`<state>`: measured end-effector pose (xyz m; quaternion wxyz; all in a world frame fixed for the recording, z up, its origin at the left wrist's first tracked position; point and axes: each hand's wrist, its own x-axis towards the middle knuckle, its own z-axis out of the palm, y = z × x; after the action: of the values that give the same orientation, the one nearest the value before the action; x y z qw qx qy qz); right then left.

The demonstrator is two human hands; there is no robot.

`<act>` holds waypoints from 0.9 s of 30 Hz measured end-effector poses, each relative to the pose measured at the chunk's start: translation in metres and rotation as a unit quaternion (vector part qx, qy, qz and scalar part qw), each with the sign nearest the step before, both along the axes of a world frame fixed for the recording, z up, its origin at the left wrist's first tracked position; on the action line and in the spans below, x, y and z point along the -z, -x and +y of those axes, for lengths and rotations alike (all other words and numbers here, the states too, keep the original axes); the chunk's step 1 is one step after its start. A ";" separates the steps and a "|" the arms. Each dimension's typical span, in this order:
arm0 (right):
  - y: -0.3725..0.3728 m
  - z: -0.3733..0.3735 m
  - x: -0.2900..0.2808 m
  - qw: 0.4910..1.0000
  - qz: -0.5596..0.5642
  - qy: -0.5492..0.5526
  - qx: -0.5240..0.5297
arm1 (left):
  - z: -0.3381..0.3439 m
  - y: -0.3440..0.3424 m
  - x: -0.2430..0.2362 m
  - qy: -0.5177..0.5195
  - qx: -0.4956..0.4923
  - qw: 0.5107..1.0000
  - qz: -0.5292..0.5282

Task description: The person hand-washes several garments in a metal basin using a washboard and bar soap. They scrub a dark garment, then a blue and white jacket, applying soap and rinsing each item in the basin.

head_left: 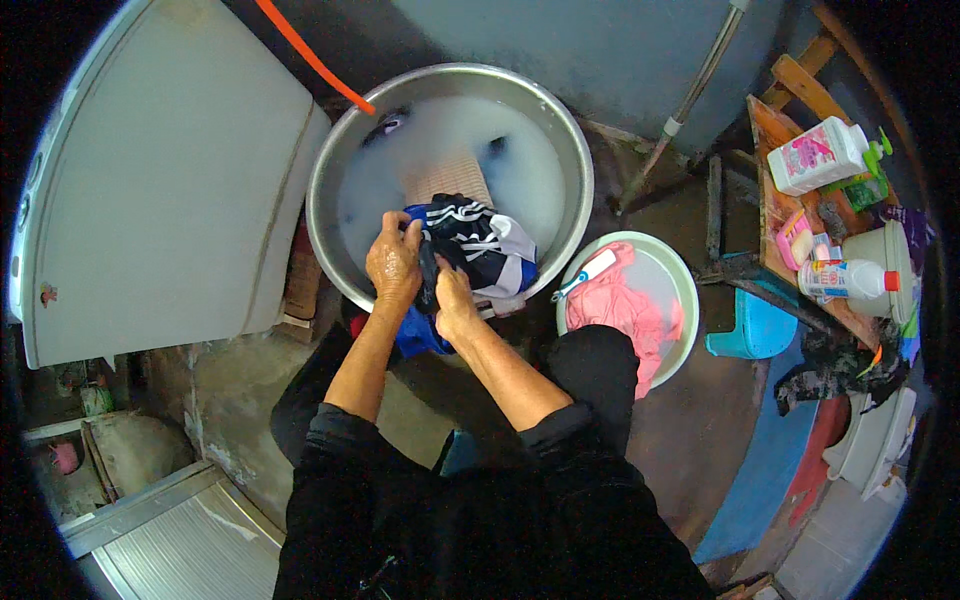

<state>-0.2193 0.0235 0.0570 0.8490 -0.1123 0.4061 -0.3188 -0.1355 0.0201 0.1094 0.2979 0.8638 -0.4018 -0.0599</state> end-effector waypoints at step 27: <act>0.061 -0.021 0.015 0.967 0.222 0.111 -0.052 | 0.063 -0.051 -0.170 0.287 0.038 0.907 0.306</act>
<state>-0.2801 0.0023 0.0417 0.7351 -0.2948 0.5404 -0.2840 -0.0849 0.0836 0.2797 0.6384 0.6645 -0.3236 -0.2147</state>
